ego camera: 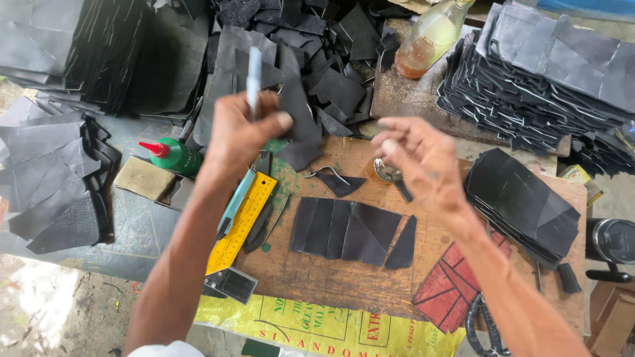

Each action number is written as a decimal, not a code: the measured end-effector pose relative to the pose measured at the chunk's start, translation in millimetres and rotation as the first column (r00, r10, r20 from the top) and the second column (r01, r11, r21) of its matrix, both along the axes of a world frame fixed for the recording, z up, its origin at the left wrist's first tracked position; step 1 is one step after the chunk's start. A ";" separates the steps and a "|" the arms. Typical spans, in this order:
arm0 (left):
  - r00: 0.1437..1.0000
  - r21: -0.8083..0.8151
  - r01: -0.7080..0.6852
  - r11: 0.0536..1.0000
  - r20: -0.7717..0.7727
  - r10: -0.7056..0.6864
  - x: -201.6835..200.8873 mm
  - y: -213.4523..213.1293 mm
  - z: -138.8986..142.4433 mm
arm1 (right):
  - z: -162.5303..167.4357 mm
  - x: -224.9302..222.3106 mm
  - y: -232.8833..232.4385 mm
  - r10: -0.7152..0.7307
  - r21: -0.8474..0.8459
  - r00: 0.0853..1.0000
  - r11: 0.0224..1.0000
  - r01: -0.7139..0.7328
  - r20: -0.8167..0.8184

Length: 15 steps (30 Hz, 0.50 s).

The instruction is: The person measures and marks black material pieces with a white marker and ruler, then cuts them with scissors. They also handle a red patterned piece, aligning and trimming it on the workbench.

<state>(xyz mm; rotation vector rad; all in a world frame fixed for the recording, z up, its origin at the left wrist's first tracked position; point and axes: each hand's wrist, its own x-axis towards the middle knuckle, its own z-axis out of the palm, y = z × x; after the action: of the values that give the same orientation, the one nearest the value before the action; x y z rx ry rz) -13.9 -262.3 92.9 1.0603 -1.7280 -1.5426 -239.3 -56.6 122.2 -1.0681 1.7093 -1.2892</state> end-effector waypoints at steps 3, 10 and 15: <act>0.997 0.153 0.066 0.986 0.034 -0.072 0.0 54.2 -1.2 | -6.3 37.3 20.0 0.026 -0.008 0.958 1.000 -0.025 0.287; 0.991 0.274 0.131 0.953 -0.018 -0.132 17.7 127.2 -3.9 | -20.7 76.9 60.3 0.042 -0.073 0.861 0.997 -0.006 0.506; 0.987 0.329 0.152 0.932 -0.093 -0.128 32.5 157.8 -6.4 | -27.9 82.0 87.7 0.018 -0.064 0.786 0.998 0.028 0.618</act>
<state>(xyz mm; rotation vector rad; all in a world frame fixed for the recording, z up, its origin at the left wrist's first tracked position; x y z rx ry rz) 18.6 -104.6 86.5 1.0456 -1.5551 -1.9944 -157.3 31.2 94.3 -0.5675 1.1654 -1.5018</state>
